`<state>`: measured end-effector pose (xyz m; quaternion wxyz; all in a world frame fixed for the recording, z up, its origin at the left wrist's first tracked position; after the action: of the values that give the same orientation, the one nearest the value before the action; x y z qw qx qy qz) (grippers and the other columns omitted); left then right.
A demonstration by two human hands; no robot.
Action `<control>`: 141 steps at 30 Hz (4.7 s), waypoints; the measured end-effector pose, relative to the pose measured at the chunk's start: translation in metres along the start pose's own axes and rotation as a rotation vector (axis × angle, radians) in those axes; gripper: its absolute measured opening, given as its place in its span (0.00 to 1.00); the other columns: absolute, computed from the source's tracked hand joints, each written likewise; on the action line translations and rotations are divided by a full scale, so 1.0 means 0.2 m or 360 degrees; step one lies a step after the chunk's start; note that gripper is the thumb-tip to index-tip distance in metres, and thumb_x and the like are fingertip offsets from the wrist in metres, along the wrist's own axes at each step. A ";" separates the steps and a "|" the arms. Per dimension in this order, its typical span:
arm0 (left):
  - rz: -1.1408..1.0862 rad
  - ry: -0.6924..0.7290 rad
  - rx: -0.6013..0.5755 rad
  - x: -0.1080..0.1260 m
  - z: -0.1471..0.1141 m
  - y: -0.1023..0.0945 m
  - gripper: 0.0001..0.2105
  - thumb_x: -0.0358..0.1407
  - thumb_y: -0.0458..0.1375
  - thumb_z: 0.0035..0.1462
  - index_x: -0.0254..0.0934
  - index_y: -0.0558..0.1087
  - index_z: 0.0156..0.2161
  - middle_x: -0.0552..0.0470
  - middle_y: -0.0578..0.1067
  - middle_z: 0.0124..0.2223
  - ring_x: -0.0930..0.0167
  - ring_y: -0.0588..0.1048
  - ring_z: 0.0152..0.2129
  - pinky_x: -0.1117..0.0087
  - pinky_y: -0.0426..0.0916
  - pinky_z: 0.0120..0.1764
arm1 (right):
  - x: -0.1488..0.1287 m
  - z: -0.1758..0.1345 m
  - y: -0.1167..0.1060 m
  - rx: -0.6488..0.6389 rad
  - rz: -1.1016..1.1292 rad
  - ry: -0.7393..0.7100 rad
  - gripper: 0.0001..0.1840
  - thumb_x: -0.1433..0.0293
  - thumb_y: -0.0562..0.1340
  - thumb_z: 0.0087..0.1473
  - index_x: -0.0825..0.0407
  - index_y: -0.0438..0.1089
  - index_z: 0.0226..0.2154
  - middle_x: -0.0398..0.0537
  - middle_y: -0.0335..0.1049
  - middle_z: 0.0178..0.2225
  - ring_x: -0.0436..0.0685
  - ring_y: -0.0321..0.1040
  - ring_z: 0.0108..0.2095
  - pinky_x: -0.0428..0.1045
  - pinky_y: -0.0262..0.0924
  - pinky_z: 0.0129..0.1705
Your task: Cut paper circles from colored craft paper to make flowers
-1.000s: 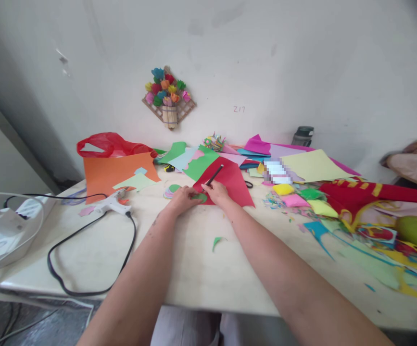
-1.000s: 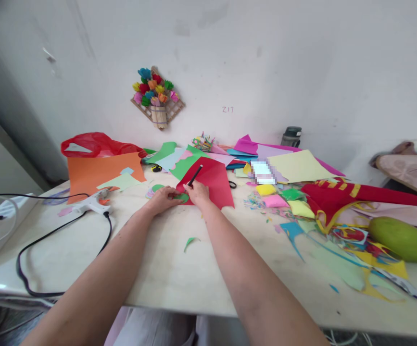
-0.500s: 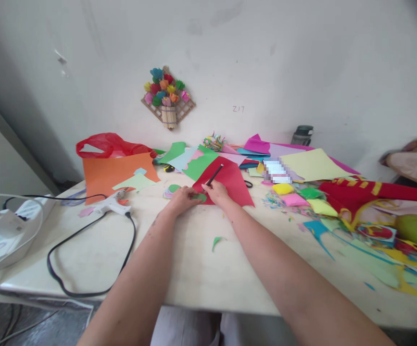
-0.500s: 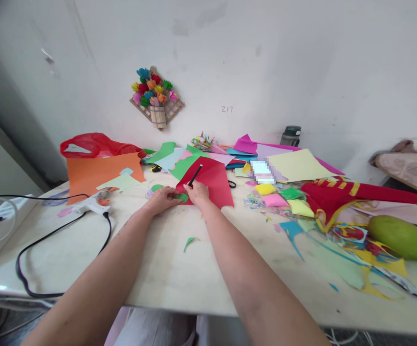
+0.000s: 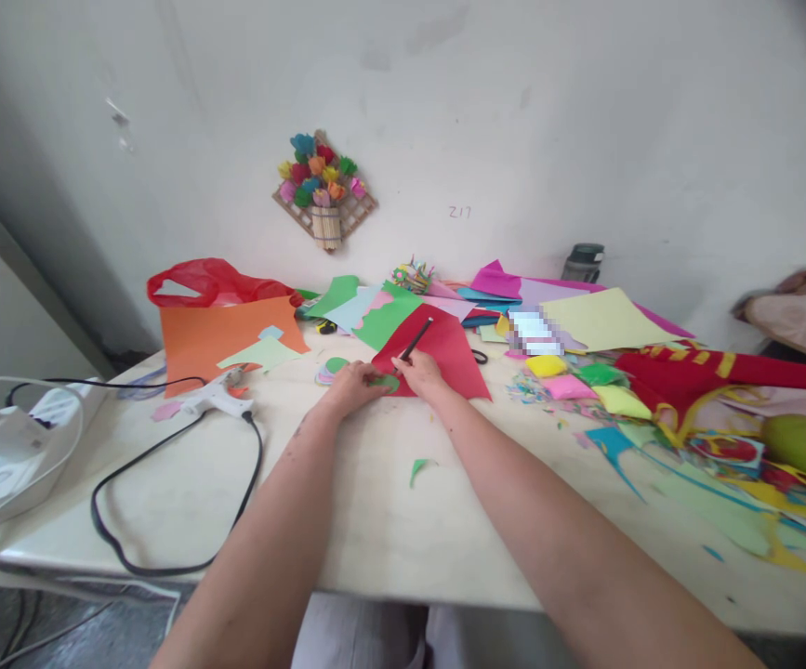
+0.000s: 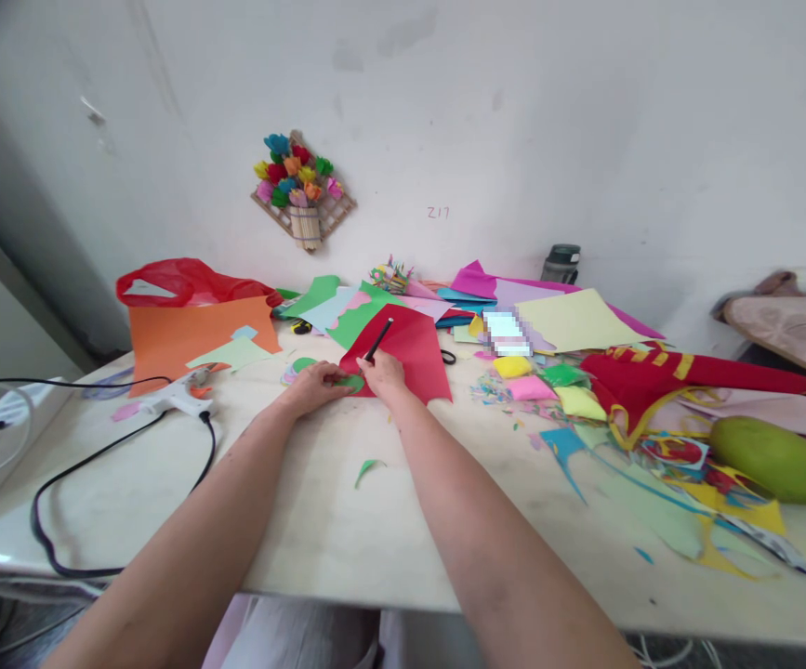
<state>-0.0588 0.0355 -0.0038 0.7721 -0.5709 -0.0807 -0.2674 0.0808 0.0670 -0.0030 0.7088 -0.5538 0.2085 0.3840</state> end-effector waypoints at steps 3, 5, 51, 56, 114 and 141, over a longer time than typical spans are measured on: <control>-0.0006 0.0001 0.0003 0.00 0.00 0.00 0.15 0.43 0.61 0.42 0.36 0.75 0.35 0.51 0.72 0.31 0.72 0.69 0.27 0.73 0.63 0.33 | 0.00 0.00 0.00 0.0005 0.0014 0.0008 0.09 0.65 0.57 0.51 0.52 0.70 0.31 0.47 0.72 0.30 0.53 0.68 0.33 0.46 0.59 0.37; -0.0016 -0.0001 0.0010 0.00 0.00 0.00 0.15 0.42 0.61 0.42 0.36 0.75 0.34 0.51 0.72 0.31 0.72 0.69 0.27 0.73 0.63 0.33 | 0.00 0.00 -0.01 0.0007 0.0013 0.0005 0.09 0.65 0.57 0.51 0.53 0.70 0.32 0.48 0.72 0.30 0.53 0.68 0.34 0.46 0.59 0.37; -0.0081 -0.0035 -0.0003 -0.01 0.00 0.00 0.14 0.43 0.62 0.41 0.37 0.75 0.34 0.51 0.73 0.31 0.72 0.70 0.27 0.73 0.64 0.32 | -0.01 -0.05 -0.06 0.0072 -0.0257 -0.0006 0.12 0.65 0.57 0.50 0.54 0.71 0.34 0.51 0.73 0.32 0.56 0.68 0.35 0.47 0.58 0.37; -0.0061 -0.0052 0.0001 0.00 0.00 0.00 0.14 0.42 0.62 0.41 0.38 0.75 0.34 0.52 0.73 0.31 0.72 0.70 0.28 0.73 0.65 0.32 | -0.03 -0.06 -0.07 0.0080 -0.0290 -0.0009 0.12 0.66 0.57 0.50 0.53 0.71 0.34 0.51 0.73 0.32 0.56 0.69 0.36 0.47 0.58 0.38; 0.0077 -0.0004 -0.0044 0.03 0.00 -0.01 0.16 0.43 0.60 0.42 0.36 0.74 0.37 0.50 0.72 0.32 0.70 0.71 0.29 0.72 0.65 0.34 | -0.08 -0.09 0.00 -0.0076 -0.0228 -0.0114 0.11 0.65 0.57 0.46 0.53 0.73 0.29 0.48 0.73 0.27 0.53 0.67 0.31 0.44 0.55 0.31; 0.0344 -0.0276 0.0000 0.00 -0.03 -0.04 0.26 0.50 0.58 0.40 0.40 0.66 0.45 0.45 0.68 0.47 0.58 0.62 0.47 0.60 0.57 0.47 | -0.08 -0.04 -0.01 0.0016 0.0136 -0.0115 0.13 0.61 0.59 0.50 0.50 0.72 0.34 0.46 0.75 0.29 0.53 0.70 0.34 0.45 0.61 0.37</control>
<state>-0.0633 0.0291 0.0006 0.7864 -0.5973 -0.0853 -0.1324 0.0732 0.0549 0.0070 0.7015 -0.5267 0.2081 0.4326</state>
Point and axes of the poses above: each hand's wrist, its own z-axis towards the middle knuckle, its own y-axis out of the palm, x = y × z, the point moved 6 cm from there along z, towards the middle knuckle
